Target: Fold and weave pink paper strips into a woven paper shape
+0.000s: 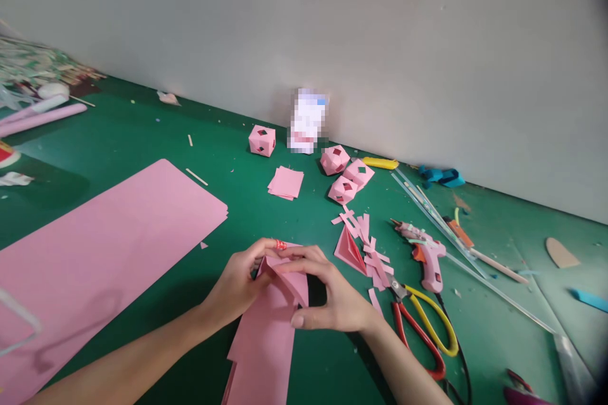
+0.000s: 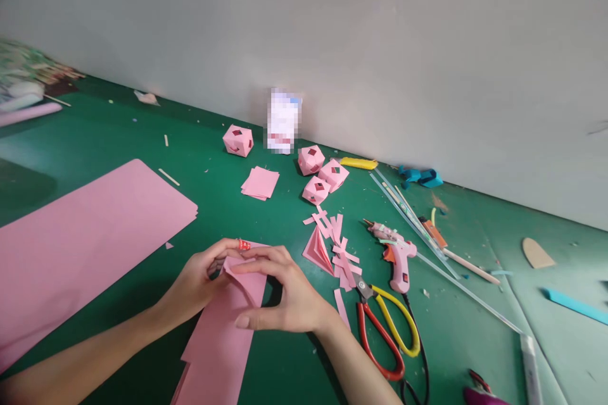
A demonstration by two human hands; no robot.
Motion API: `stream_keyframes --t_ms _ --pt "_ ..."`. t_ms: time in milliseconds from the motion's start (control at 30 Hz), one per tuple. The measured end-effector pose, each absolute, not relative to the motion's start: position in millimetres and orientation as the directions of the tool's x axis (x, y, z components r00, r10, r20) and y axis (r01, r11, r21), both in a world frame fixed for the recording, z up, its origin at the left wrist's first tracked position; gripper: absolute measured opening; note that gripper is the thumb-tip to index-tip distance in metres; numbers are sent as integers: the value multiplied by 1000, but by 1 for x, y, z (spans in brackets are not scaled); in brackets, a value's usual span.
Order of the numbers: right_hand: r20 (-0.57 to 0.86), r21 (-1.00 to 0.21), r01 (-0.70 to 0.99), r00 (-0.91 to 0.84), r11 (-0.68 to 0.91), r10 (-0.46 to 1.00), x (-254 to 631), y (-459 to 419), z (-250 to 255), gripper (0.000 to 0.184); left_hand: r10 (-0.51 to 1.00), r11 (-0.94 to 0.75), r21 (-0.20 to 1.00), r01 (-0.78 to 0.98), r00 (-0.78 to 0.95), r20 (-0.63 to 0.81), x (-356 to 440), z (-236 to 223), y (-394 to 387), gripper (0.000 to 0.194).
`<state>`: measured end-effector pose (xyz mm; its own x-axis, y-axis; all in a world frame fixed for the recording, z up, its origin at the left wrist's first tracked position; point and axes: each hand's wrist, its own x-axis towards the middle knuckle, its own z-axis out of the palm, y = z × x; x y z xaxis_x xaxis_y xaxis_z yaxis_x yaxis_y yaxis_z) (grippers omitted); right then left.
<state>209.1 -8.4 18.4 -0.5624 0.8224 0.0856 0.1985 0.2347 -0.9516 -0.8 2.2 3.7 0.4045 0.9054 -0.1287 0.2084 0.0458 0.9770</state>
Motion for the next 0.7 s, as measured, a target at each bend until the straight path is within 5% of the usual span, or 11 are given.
stream_keyframes --t_ms 133,367,700 --pt "49 -917 294 -588 270 807 207 -9 21 82 924 33 968 247 362 -123 -1 5 2 29" --pt "39 -944 268 -490 193 871 202 -11 16 34 943 55 959 279 301 -141 0 5 3 30" --pt "-145 -987 95 -161 -131 976 201 -8 -5 33 880 115 974 196 436 -192 -3 5 0 54"
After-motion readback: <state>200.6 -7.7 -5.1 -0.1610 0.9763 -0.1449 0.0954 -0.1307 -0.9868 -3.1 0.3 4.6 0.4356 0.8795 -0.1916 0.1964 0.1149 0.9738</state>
